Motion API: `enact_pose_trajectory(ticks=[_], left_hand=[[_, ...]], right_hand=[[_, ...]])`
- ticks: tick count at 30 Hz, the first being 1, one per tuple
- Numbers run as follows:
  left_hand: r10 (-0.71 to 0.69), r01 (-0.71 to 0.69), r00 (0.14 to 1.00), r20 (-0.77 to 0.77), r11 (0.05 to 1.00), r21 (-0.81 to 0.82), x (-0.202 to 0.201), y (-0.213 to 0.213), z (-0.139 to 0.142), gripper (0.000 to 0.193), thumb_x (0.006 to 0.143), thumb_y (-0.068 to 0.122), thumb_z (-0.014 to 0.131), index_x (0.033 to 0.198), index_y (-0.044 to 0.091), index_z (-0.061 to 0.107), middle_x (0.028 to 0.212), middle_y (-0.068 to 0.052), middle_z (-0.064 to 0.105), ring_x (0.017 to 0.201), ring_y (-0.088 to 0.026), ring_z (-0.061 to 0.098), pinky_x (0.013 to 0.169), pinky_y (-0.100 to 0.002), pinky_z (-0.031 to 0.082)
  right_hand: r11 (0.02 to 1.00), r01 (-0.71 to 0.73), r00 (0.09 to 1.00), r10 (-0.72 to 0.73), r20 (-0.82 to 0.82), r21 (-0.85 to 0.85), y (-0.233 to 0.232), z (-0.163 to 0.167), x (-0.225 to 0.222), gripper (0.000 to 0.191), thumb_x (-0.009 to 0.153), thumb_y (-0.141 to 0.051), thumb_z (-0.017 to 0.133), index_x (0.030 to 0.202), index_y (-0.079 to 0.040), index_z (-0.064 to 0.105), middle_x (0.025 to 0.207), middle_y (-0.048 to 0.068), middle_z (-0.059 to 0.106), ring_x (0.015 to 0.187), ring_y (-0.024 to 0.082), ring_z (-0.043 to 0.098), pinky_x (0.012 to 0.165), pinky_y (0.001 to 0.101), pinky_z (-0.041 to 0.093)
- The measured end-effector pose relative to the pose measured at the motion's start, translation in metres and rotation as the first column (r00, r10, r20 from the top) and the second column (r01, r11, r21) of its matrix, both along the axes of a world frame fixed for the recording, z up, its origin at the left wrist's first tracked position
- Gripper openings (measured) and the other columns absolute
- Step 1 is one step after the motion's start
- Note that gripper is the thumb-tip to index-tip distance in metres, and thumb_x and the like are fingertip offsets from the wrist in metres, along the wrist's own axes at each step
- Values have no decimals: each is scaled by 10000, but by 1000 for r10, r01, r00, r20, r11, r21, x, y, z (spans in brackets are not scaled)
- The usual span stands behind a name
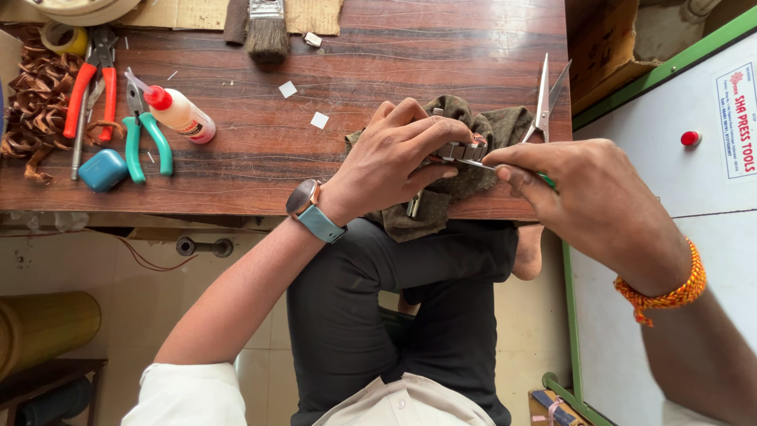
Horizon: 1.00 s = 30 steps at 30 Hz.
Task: The person inserts small white rectangular pieces into slots on a circular motor stator. They use scissors to cut the pieces and a green screwdriver to press them into place. The person repeats this process for multiple slots around the stator.
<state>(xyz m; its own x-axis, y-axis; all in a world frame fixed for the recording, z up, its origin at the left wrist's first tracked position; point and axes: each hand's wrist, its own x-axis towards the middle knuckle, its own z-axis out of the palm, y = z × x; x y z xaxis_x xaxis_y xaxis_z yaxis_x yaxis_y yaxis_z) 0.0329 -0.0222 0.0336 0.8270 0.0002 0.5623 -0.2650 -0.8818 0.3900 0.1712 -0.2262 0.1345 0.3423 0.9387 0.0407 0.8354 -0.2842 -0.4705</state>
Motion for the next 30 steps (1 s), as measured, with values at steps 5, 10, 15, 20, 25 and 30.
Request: enact_pose_trajectory(ticks=[5, 10, 15, 20, 25, 30], left_hand=[[21, -25, 999, 40, 995, 98, -4, 3, -1, 491, 977, 285, 744, 1433, 241, 567, 1300, 77, 623, 1096, -178, 566, 942, -365, 424], [53, -56, 998, 23, 986, 157, -3, 4, -5, 495, 953, 261, 749, 1419, 215, 585, 1231, 71, 620, 1048, -191, 547, 908, -377, 423], [147, -156, 988, 53, 959, 236, -2, 5, -17, 480, 947, 215, 739, 1403, 215, 591, 1177, 43, 604, 1059, -214, 529, 901, -378, 426], [147, -155, 988, 52, 962, 226, -4, 4, -23, 429, 999, 229, 733, 1404, 230, 592, 1154, 27, 583, 1033, -212, 520, 879, -390, 414], [145, -154, 986, 78, 979, 133, -8, 1, -24, 469, 942, 284, 743, 1381, 247, 580, 1143, 24, 574, 1039, -231, 523, 893, -404, 425], [187, -194, 980, 61, 969, 152, -6, -3, -26, 450, 995, 337, 750, 1405, 253, 584, 1127, 33, 572, 987, -217, 510, 856, -394, 420]], right_hand=[[996, 49, 997, -44, 63, -71, 11, 1, -19, 236, 959, -174, 656, 1148, -61, 741, 834, 185, 729, 701, 346, 706, 671, 437, 555], [993, 78, 989, -65, 135, -92, 12, -7, -29, 268, 948, -209, 668, 1181, -95, 732, 852, 161, 738, 719, 346, 708, 646, 461, 545], [993, 110, 951, -119, 284, 49, 12, -30, -58, 268, 980, -194, 661, 1225, -98, 714, 890, 115, 723, 741, 333, 703, 631, 453, 550], [993, 117, 941, -113, 320, 5, 7, -37, -51, 300, 953, -207, 693, 1245, -141, 723, 864, 84, 715, 692, 336, 687, 586, 446, 540], [994, 83, 953, -57, 298, -72, 5, -36, -26, 338, 929, -163, 701, 1258, -222, 752, 787, 58, 678, 664, 283, 680, 603, 423, 547], [996, -7, 942, -22, 334, 85, -3, -40, -40, 381, 909, -96, 681, 1284, -145, 730, 841, 45, 662, 675, 251, 666, 604, 397, 535]])
